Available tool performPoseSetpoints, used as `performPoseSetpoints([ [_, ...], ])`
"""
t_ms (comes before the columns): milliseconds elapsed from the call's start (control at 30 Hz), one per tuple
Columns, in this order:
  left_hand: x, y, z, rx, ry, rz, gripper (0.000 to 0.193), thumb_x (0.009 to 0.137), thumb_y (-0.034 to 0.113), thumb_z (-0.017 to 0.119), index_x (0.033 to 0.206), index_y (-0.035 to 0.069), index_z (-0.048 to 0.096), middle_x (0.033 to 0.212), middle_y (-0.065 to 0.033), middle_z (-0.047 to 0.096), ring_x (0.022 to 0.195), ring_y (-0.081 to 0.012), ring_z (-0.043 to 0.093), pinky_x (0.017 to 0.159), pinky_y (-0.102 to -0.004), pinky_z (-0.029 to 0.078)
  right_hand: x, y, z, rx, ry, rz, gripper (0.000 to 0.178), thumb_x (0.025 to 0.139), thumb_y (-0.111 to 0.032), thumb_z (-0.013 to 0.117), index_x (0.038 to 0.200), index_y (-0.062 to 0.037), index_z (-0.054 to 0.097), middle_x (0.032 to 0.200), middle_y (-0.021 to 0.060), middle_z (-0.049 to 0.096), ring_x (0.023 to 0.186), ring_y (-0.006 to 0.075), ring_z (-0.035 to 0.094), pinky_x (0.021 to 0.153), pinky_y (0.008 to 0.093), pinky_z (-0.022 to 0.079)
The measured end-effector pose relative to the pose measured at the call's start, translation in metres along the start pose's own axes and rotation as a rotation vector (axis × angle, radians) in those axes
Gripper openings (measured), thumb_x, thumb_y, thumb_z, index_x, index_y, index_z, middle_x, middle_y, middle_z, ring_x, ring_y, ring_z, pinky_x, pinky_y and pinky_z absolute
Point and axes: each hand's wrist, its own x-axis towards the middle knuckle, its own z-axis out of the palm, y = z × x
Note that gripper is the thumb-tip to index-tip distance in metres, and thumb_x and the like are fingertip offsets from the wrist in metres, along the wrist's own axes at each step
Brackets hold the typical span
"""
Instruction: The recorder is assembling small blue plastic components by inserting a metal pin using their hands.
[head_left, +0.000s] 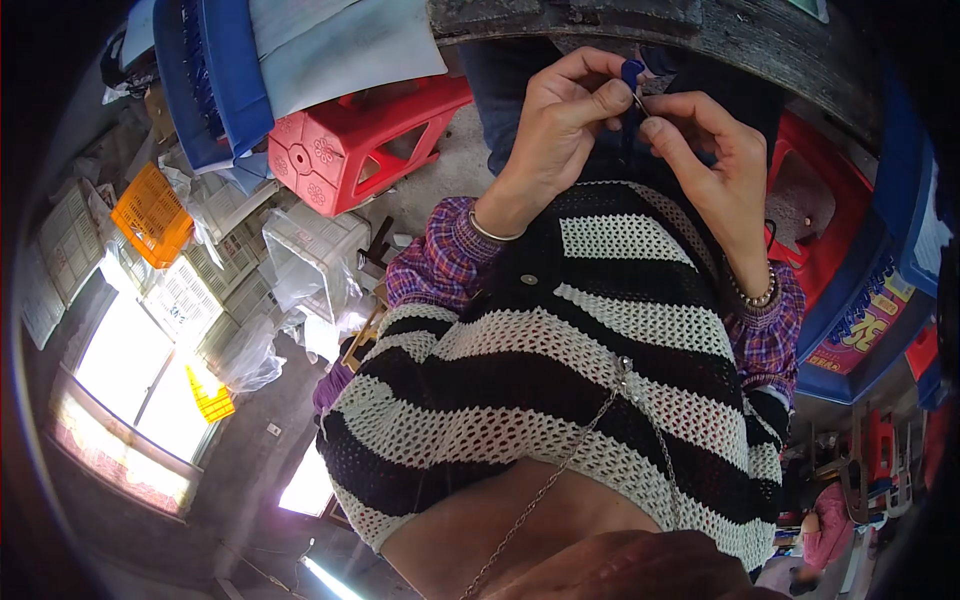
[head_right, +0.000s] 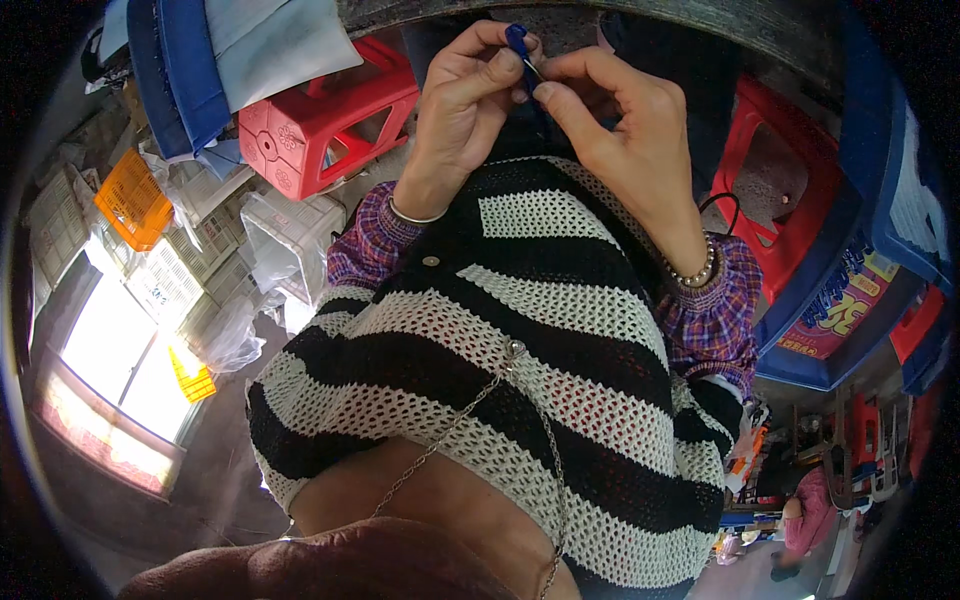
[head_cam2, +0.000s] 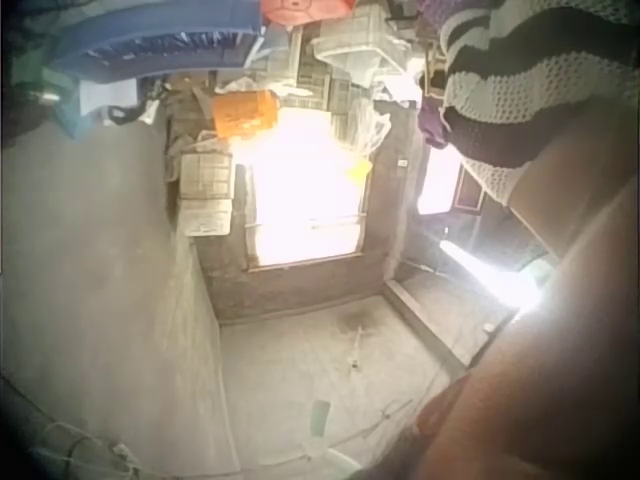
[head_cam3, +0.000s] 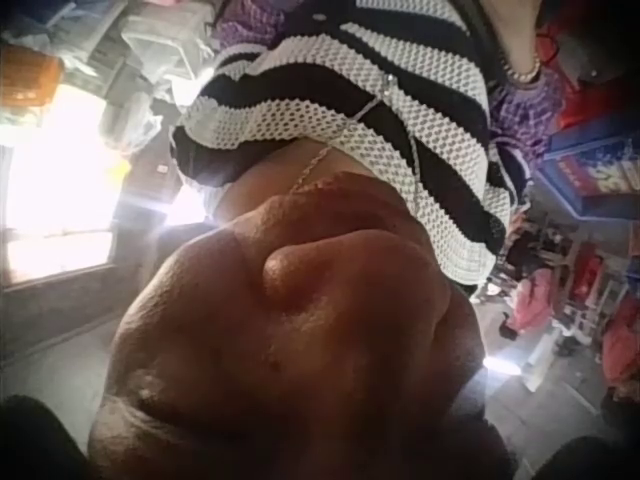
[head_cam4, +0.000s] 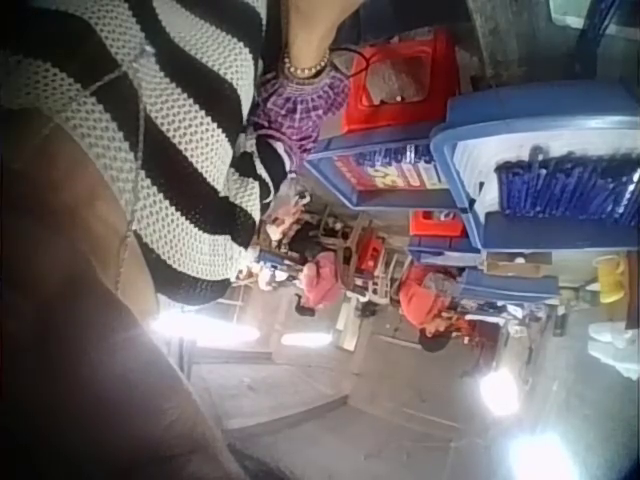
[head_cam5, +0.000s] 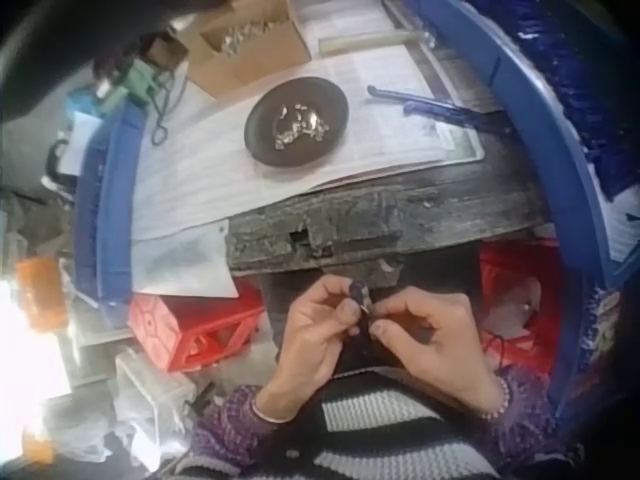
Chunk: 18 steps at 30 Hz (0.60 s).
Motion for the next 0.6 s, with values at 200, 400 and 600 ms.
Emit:
performPoseSetpoints([
  [200,0.0003,-0.0006,-0.0004,-0.005,0.003,-0.006,0.018,0.084,0.009,0.062,0.101,0.005,0.058,0.096,-0.0040,0.062,0.078,-0.0091,0.054,0.064,-0.0221,0.041,0.0001,-0.0001,0.0002,0.005,0.003,0.001,0.015,0.083,-0.005,0.061,0.096,0.0026,0.062,0.076,0.0027,0.064,0.068,0.0065,0.060,0.064,0.0184,0.046],
  [400,0.0000,-0.0003,-0.0001,-0.012,0.008,-0.015,0.017,0.084,0.009,0.061,0.101,0.005,0.058,0.097,-0.0034,0.062,0.078,-0.0091,0.054,0.064,-0.0222,0.041,-0.0001,0.0010,0.0005,0.010,0.003,0.003,0.015,0.083,-0.005,0.061,0.096,0.0026,0.062,0.076,0.0025,0.064,0.068,0.0063,0.060,0.063,0.0181,0.046],
  [600,0.0002,-0.0004,0.0000,-0.008,0.005,-0.019,0.017,0.085,0.010,0.061,0.101,0.005,0.058,0.097,-0.0036,0.062,0.079,-0.0090,0.054,0.064,-0.0221,0.041,-0.0002,0.0008,0.0006,0.011,0.007,0.010,0.015,0.083,-0.005,0.061,0.096,0.0024,0.062,0.076,0.0026,0.064,0.068,0.0062,0.060,0.063,0.0180,0.046],
])
